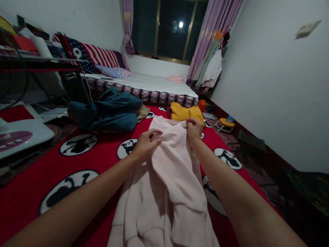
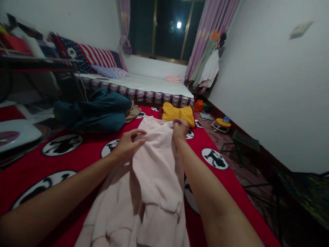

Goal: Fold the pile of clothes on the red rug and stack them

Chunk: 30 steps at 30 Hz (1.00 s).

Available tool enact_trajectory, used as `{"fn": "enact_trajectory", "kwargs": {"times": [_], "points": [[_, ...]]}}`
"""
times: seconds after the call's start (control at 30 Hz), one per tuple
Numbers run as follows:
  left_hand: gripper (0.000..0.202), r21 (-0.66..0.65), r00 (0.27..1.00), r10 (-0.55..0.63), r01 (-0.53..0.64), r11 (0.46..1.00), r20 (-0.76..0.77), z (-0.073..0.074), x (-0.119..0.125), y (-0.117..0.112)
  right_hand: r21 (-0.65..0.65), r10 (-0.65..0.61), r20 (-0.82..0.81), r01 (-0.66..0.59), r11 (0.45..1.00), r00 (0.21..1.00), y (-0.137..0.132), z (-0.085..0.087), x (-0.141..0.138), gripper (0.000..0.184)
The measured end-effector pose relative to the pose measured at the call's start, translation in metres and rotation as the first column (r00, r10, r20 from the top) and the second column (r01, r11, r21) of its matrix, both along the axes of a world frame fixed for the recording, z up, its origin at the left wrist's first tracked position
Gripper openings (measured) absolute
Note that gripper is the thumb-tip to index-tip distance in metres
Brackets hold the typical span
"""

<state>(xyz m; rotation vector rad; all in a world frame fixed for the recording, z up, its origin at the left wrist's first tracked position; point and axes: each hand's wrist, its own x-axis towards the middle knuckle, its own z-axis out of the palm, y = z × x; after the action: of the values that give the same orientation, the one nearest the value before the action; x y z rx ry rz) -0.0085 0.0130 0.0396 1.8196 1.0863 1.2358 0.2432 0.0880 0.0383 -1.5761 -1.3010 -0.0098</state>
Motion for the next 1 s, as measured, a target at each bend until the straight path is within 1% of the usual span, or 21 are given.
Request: {"fn": "enact_trajectory", "kwargs": {"times": [0.07, 0.1, 0.13, 0.2, 0.27, 0.33, 0.47, 0.5, 0.57, 0.63, 0.7, 0.8, 0.87, 0.93, 1.0], "points": [[0.029, 0.049, 0.992, 0.009, -0.003, 0.999, -0.128, -0.007, 0.000, 0.007, -0.095, -0.049, 0.109, 0.060, 0.994, 0.993, 0.001, -0.004, 0.000, 0.038], [0.027, 0.079, 0.979, 0.018, -0.002, 0.997, -0.201, -0.012, -0.001, 0.010, -0.152, -0.042, 0.162, 0.067, 0.986, 0.986, 0.001, -0.008, -0.001, 0.037], [0.026, 0.109, 0.965, 0.028, 0.001, 0.994, -0.262, -0.017, -0.001, 0.011, -0.204, -0.010, 0.203, 0.052, 0.978, 0.979, -0.001, -0.014, -0.003, 0.034], [0.025, 0.159, 0.942, 0.047, 0.007, 0.987, -0.332, -0.026, -0.002, 0.012, -0.271, 0.054, 0.252, 0.017, 0.962, 0.966, -0.004, -0.024, -0.006, 0.029], [0.026, 0.190, 0.935, 0.059, 0.009, 0.982, -0.350, -0.032, -0.002, 0.012, -0.321, 0.099, 0.297, 0.001, 0.947, 0.950, -0.007, -0.032, -0.011, 0.030], [0.025, 0.212, 0.935, 0.066, 0.010, 0.977, -0.348, -0.035, -0.002, 0.013, -0.378, 0.119, 0.382, 0.038, 0.925, 0.916, -0.010, -0.034, -0.015, 0.034], [0.022, 0.236, 0.941, 0.067, 0.014, 0.972, -0.332, -0.036, -0.003, 0.014, -0.489, 0.155, 0.584, 0.193, 0.851, 0.797, -0.017, -0.027, -0.021, 0.044], [0.021, 0.240, 0.941, 0.065, 0.017, 0.971, -0.331, -0.037, -0.003, 0.014, -0.507, 0.171, 0.605, 0.211, 0.836, 0.778, -0.020, -0.026, -0.021, 0.046], [0.022, 0.246, 0.938, 0.067, 0.020, 0.969, -0.339, -0.037, -0.004, 0.014, -0.544, 0.226, 0.620, 0.204, 0.814, 0.751, -0.030, -0.024, -0.022, 0.048], [0.023, 0.253, 0.928, 0.076, 0.020, 0.967, -0.364, -0.038, -0.004, 0.014, -0.572, 0.295, 0.616, 0.157, 0.805, 0.731, -0.043, -0.025, -0.021, 0.049], [0.024, 0.274, 0.914, 0.099, 0.013, 0.962, -0.394, -0.038, -0.004, 0.013, -0.582, 0.334, 0.598, 0.107, 0.806, 0.729, -0.059, -0.027, -0.022, 0.050], [0.023, 0.337, 0.892, 0.149, 0.004, 0.941, -0.426, -0.036, -0.004, 0.007, -0.574, 0.334, 0.560, 0.063, 0.817, 0.758, -0.092, -0.030, -0.026, 0.051], [0.021, 0.380, 0.886, 0.160, 0.020, 0.925, -0.435, -0.035, -0.006, -0.001, -0.583, 0.355, 0.513, 0.014, 0.812, 0.782, -0.118, -0.031, -0.026, 0.052], [0.019, 0.409, 0.890, 0.124, 0.075, 0.909, -0.438, -0.032, -0.010, -0.012, -0.591, 0.421, 0.413, -0.114, 0.799, 0.808, -0.148, -0.031, -0.023, 0.052], [0.019, 0.417, 0.894, 0.032, 0.177, 0.891, -0.448, -0.028, -0.017, -0.026, -0.549, 0.514, 0.243, -0.321, 0.772, 0.823, -0.179, -0.029, -0.015, 0.047]]}}
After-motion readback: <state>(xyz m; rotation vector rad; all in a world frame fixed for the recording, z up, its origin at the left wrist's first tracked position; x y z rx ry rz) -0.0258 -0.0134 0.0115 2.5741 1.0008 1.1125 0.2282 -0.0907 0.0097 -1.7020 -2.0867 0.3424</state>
